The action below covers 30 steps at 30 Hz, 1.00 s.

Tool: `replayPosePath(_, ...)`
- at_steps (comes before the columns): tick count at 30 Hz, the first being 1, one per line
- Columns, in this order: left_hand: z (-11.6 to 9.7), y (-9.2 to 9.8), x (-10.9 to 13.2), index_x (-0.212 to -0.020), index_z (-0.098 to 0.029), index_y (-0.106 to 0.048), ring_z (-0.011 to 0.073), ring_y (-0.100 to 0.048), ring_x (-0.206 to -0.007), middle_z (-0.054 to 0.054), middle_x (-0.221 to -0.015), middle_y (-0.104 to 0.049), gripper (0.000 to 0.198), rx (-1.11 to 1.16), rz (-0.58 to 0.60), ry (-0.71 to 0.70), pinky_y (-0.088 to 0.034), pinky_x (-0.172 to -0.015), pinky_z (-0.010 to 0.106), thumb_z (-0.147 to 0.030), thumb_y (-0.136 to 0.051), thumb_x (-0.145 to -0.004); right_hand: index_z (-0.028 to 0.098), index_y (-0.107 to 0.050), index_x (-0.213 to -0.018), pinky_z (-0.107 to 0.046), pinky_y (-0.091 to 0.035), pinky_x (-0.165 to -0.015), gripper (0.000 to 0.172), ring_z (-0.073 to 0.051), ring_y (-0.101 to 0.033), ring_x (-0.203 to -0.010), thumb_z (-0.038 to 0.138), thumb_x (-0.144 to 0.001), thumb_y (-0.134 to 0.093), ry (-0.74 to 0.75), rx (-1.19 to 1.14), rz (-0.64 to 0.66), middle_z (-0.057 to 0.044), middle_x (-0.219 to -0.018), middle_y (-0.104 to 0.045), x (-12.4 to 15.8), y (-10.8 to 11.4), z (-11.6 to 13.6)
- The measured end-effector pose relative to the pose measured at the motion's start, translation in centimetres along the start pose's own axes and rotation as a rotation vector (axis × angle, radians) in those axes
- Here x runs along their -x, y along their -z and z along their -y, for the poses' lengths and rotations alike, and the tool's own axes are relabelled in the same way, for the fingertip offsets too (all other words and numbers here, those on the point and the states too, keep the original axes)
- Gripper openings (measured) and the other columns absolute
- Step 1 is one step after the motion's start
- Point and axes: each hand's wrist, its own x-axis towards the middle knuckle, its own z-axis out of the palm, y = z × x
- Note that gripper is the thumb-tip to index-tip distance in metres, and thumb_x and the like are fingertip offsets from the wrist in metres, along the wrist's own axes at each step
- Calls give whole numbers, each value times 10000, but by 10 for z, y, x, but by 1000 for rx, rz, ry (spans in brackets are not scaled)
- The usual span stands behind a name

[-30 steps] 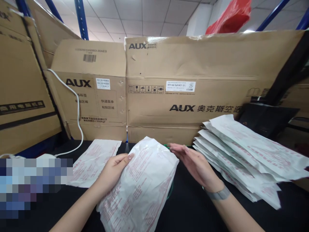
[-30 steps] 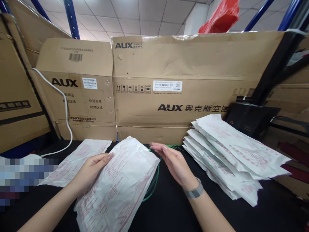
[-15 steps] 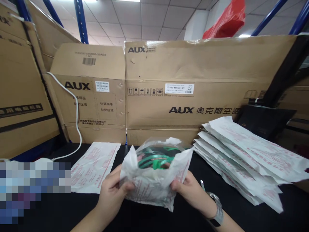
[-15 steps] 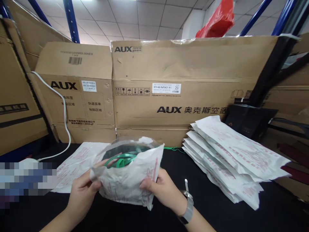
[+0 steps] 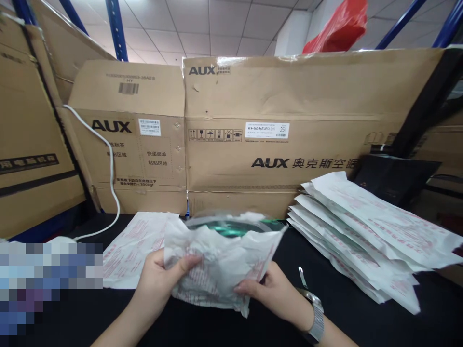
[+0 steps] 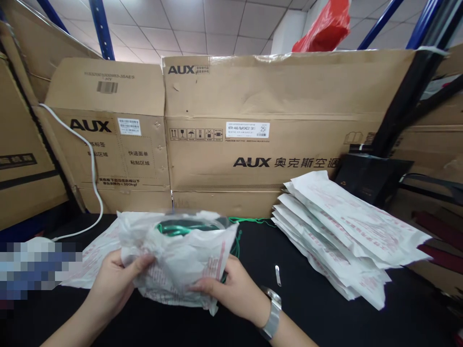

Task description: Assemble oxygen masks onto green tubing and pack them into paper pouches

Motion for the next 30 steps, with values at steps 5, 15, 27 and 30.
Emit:
replayPosePath(5, -11, 1, -12, -875, -145, -678, 248, -664, -777, 72, -799, -722, 307, 309, -65, 113, -538, -685, 299, -302, -724, -615, 152, -644, -961, -298, -485, -782, 371, -204, -612, -854, 340, -645, -687, -223, -112, 155, -49, -938, -674, -4, -1, -1)
replayPosePath(15, 0, 4, -21, -1137, -119, -549, 320, -613, -937, 157, -1022, -666, 479, 275, 119, 405, -503, -808, 415, -201, -673, -682, 129, -654, -979, -343, -464, -799, 357, -209, -610, -864, 363, -711, -636, -316, -354, 120, -77, -912, -676, -14, 6, -15)
replayPosePath(27, -2, 14, -36, -1129, -196, -567, 280, -540, -1069, 94, -1141, -616, 431, 408, 16, 233, -476, -876, 360, -423, -550, -763, 94, -658, -907, -255, -534, -559, 352, -132, -618, -617, 361, -677, -656, -377, -317, 207, -66, -803, -659, -18, 11, -20)
replayPosePath(30, -2, 20, -41, -1104, -163, -582, 272, -558, -1046, 109, -1096, -640, 378, 398, -79, 200, -479, -873, 349, -349, -560, -776, 81, -624, -878, -222, -509, -444, 377, -146, -632, -540, 412, -698, -617, -395, -280, 208, -82, -745, -666, -18, 7, -21)
